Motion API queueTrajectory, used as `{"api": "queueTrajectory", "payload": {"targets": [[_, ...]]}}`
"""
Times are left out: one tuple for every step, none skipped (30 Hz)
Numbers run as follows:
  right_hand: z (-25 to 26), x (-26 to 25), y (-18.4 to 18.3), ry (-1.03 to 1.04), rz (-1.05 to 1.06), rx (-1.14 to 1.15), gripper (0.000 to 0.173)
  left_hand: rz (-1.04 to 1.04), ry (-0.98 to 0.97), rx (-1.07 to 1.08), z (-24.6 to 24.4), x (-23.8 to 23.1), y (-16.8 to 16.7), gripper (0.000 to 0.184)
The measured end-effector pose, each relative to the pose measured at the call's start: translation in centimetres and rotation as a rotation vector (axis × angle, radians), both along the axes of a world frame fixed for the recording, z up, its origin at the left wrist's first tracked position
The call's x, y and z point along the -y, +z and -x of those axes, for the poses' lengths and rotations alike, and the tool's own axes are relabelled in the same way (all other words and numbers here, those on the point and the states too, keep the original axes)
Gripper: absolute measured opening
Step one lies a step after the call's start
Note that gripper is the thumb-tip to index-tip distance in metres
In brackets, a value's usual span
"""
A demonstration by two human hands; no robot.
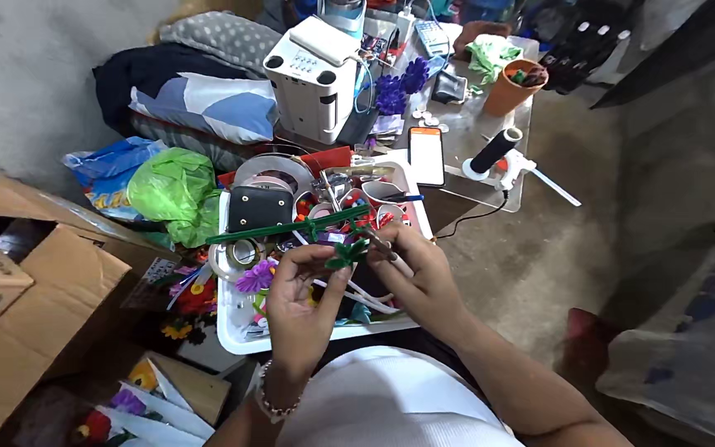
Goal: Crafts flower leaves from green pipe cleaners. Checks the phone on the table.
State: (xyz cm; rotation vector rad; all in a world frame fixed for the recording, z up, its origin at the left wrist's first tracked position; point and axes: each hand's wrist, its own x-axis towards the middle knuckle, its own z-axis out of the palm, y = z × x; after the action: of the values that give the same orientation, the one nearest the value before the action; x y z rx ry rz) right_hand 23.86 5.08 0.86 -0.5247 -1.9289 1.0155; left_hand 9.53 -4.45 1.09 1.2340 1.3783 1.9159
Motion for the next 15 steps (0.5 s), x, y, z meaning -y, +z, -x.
{"api": "queueTrajectory", "payload": {"targets": [[-0.4,-0.5,0.4,0.044,-0.047,0.051,0.017,0.023,-0.017,-0.086,0.6,0.1,0.2,0.030],[-0.8,-1.1,0.8,0.088,-0.101,0.114,0.018,0.041,-0.045,-0.153,1.2,0.2,0.4,0.030],[-1.2,-1.5,1.2,0.126,-0.150,0.175,0.018,0.058,-0.075,-0.204,1.8,0.3,0.6,0.029],[-1.5,-1.9,1.6,0.161,-0.198,0.224,0.018,0.073,-0.098,-0.243,2.3,0.4,0.7,0.027],[-1.7,-2.2,1.9,0.181,-0.246,0.257,0.016,0.085,-0.114,-0.273,2.7,0.6,0.8,0.024],[-1.8,-2.4,2.1,0.186,-0.292,0.270,0.015,0.096,-0.135,-0.306,3.0,0.6,0.9,0.020],[-1.8,-2.5,2.3,0.187,-0.323,0.273,0.014,0.102,-0.158,-0.350,3.3,0.6,1.0,0.018],[-1.8,-2.5,2.4,0.183,-0.341,0.274,0.014,0.107,-0.171,-0.400,3.5,0.7,1.0,0.017],[-1.7,-2.6,2.3,0.178,-0.347,0.272,0.014,0.115,-0.169,-0.449,3.5,0.7,1.1,0.016],[-1.6,-2.6,2.3,0.174,-0.346,0.274,0.014,0.129,-0.155,-0.500,3.6,0.7,1.1,0.015],[-1.6,-2.6,2.2,0.174,-0.343,0.283,0.015,0.148,-0.140,-0.547,3.6,0.7,1.1,0.014],[-1.6,-2.6,2.1,0.179,-0.339,0.296,0.016,0.163,-0.133,-0.583,3.6,0.6,1.1,0.014],[-1.6,-2.6,2.0,0.189,-0.337,0.309,0.017,0.172,-0.132,-0.602,3.6,0.6,1.0,0.014],[-1.5,-2.6,2.0,0.200,-0.339,0.315,0.018,0.178,-0.135,-0.605,3.6,0.6,0.9,0.014],[-1.5,-2.6,2.0,0.209,-0.347,0.314,0.018,0.184,-0.137,-0.600,3.6,0.5,0.8,0.014]]}}
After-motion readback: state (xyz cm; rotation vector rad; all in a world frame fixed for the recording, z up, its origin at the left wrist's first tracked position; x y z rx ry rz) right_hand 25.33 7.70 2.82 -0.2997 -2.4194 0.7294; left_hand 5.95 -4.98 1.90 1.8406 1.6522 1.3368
